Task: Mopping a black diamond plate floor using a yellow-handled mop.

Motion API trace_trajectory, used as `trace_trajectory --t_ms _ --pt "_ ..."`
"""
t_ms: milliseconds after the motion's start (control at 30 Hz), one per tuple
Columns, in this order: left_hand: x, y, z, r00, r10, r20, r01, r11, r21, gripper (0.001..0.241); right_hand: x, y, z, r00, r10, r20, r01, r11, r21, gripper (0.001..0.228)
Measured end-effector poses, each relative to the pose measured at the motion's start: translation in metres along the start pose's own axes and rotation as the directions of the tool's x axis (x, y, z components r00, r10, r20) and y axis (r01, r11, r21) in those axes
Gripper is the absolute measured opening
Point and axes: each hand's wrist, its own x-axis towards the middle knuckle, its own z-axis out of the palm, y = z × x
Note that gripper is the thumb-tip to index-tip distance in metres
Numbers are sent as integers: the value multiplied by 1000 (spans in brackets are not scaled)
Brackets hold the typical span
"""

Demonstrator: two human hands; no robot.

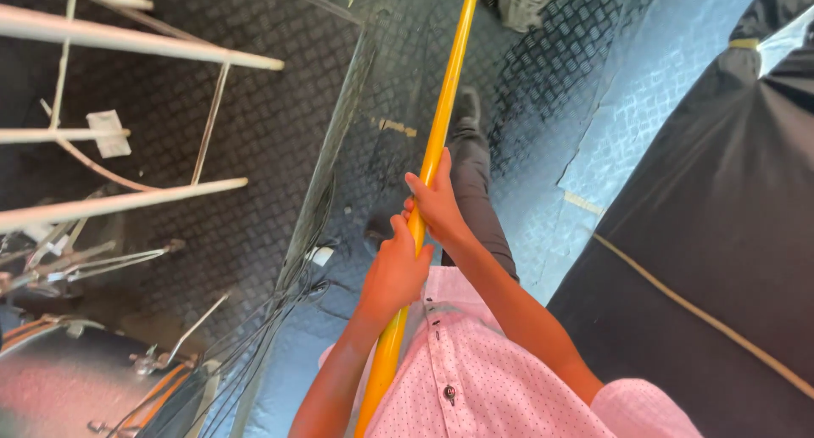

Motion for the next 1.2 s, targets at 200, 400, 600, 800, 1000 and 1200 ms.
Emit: trace_trajectory --t_ms 200,400,600,800,1000,1200 --pt "78 134 4 993 77 -92 -69 994 85 50 69 -137 -42 999 -11 45 8 999 54 88" --pt "147 240 -7 998 12 -64 -12 1000 -3 50 130 -246 -64 997 -41 65 37 998 54 77" --pt "185 286 -8 983 -179 30 181 950 -256 42 167 -276 -87 1000 27 15 -28 996 83 40" --pt "210 232 55 999 -50 -9 43 919 -392 34 182 -237 -126 996 -81 -39 82 996 25 34" --pt "137 193 88 997 -33 -66 5 923 -385 37 108 -206 -119 996 -88 -10 83 966 -245 53" --pt "76 105 155 979 36 -201 -115 912 -394 37 47 -119 -137 992 -103 71 118 962 -245 48"
